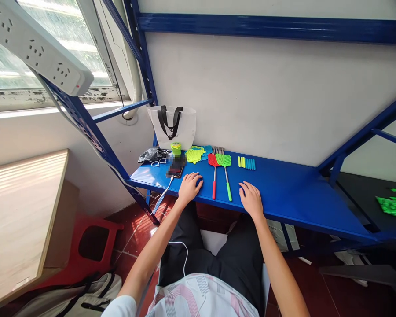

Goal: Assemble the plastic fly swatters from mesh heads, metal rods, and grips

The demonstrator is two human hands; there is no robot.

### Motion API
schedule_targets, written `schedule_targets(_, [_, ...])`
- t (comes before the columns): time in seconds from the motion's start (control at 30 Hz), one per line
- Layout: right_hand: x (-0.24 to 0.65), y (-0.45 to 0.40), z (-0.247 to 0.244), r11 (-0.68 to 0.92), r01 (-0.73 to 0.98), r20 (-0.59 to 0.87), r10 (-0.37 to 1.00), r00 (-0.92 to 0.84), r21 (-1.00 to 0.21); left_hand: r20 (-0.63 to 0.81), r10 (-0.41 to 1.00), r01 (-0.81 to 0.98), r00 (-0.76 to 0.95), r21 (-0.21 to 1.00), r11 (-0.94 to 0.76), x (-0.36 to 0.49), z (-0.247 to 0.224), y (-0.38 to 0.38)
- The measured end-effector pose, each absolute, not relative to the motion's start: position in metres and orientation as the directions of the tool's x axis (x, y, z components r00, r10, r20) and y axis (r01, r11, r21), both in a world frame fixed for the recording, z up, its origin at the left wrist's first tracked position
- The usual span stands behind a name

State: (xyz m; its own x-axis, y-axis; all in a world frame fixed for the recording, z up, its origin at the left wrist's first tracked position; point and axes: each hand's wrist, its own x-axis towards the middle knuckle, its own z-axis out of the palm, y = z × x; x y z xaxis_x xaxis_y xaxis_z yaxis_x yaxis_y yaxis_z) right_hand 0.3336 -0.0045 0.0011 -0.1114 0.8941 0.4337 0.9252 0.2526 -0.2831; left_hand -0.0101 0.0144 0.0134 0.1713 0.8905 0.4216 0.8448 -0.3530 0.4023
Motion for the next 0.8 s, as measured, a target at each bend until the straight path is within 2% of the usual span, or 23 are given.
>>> schedule_targets(0.8, [0.3339,-0.0037,-0.0004,0.242,0.925,0.432,0.896,-0.099,-0.292,0.419,0.891,0.857,0.175,0.380,-0.347,-0.0095,0.0137,0.0136])
